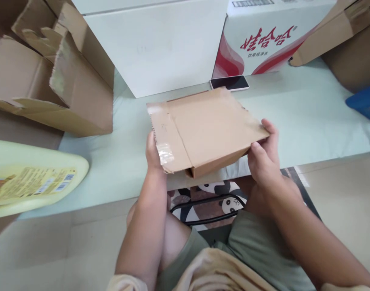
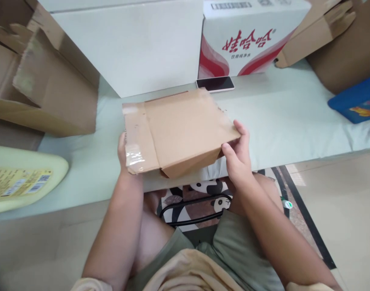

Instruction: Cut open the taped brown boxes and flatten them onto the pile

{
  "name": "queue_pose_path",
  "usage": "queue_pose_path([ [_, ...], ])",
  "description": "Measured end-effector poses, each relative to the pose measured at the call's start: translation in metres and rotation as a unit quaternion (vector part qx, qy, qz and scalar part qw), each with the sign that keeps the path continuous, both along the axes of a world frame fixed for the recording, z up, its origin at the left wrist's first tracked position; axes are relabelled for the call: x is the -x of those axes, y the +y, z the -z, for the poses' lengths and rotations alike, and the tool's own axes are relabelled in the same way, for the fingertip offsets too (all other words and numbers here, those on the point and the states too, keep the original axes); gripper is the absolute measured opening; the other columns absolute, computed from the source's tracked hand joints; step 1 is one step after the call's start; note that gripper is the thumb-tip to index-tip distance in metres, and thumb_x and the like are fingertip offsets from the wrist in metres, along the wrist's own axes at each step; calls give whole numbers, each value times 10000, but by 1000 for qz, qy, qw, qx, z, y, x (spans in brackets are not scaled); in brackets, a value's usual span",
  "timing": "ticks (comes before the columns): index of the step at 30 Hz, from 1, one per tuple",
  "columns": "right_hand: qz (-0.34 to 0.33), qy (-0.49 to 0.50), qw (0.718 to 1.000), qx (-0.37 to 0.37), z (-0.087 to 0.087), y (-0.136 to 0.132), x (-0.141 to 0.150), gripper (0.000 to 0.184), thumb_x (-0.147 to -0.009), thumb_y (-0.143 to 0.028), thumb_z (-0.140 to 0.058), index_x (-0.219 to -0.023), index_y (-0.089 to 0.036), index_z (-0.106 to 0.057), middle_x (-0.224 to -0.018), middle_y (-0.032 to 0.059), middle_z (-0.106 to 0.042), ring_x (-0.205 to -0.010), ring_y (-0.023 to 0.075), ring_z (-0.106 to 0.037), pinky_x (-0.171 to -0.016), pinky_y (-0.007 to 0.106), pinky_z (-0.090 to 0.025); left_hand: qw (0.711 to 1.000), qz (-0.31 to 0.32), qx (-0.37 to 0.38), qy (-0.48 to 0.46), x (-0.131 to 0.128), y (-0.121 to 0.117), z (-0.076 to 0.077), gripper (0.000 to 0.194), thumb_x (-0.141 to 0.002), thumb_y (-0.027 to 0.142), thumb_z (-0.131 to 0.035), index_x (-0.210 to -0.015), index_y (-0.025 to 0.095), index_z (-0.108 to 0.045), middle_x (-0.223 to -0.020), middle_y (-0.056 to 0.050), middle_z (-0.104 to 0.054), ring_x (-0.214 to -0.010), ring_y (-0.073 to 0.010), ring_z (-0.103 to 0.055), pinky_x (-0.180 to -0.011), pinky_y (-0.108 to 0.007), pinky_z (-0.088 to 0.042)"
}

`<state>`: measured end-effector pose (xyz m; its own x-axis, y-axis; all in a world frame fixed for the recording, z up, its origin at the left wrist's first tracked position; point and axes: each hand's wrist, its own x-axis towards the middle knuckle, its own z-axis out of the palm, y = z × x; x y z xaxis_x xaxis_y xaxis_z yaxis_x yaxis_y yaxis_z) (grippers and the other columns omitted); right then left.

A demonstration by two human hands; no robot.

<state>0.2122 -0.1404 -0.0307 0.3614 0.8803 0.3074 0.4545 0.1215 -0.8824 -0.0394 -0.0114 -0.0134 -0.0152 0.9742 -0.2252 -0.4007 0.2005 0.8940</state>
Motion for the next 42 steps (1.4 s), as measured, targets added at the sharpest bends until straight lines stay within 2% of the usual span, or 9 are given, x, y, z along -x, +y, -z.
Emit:
queue_pose_path([
  [7,-90,139,984,62,3,39,-14,889,-883,-766,-612,-1587,-296,-342,-1368,145,-639,-1228,368,-675,-919,520,-629,995,-15,-96,-14,-13,0,-4,521,-746,758,-671,-836,246,-706,-966,-66,-760,-1122,-282,-709,-1009,-368,-565],
  [14,-215,144,961,96,11,48,-11,1296,-768,-726,-785,-1659,-327,67,-1546,175,-524,-1283,344,-663,-1072,561,-574,992,-79,-103,-5,-17,6,2,441,-683,655,-791,-762,231,-696,-852,-28,-719,-930,-215,-713,-851,-306,-590],
  [19,-164,130,973,99,16,55,-4,1169,-829,-711,-723,-1652,-295,-5,-1366,165,-629,-1148,324,-706,-1025,544,-587,989,-84,-97,73,-11,11,9,463,-731,643,-799,-714,199,-670,-715,-11,-647,-847,-197,-712,-778,-284,-578],
  [24,-52,73,994,64,19,58,-7,1106,-799,-614,-770,-1616,-280,-103,-1060,65,-653,-888,259,-690,-872,481,-591,982,-17,-169,83,-12,-2,15,714,-759,868,-572,-1035,240,-770,-1218,-116,-761,-1427,-312,-564,-1200,-426,-452],
  [28,-11,51,996,72,20,55,-6,1046,-752,-566,-801,-1574,-289,-217,-1089,58,-629,-891,245,-660,-858,463,-578,967,-6,-161,198,-7,-7,22,733,-693,848,-691,-1134,266,-752,-1376,-109,-710,-1556,-303,-423,-1308,-433,-308],
  [33,52,4,997,54,15,55,-7,879,-804,-485,-726,-1537,-266,-292,-1095,68,-612,-973,258,-619,-922,480,-541,946,-33,-167,275,-7,-2,15,619,-772,746,-728,-1068,203,-752,-1239,-136,-754,-1448,-315,-548,-1261,-414,-389],
  [37,104,-97,990,16,-16,28,-5,401,-834,-382,-663,-1195,-229,-582,-1133,108,-626,-1113,300,-601,-980,485,-506,941,-9,-181,286,-8,3,10,509,-833,694,-697,-958,204,-751,-1071,-103,-783,-1148,-270,-714,-1096,-367,-537],
  [40,-155,-66,967,190,-44,-23,7,150,-946,-310,-539,-874,-234,-646,-821,30,-669,-785,203,-645,-745,334,-528,937,22,-190,293,-7,4,9,439,-884,640,-661,-875,207,-733,-933,-73,-763,-954,-230,-712,-960,-329,-576],
  [42,-335,-50,875,345,-53,-67,19,118,-912,-284,-602,-929,-242,-712,-899,17,-744,-796,187,-690,-733,297,-535,936,38,-193,293,-7,3,7,417,-901,609,-645,-768,215,-680,-791,-46,-703,-848,-212,-672,-859,-309,-576],
])
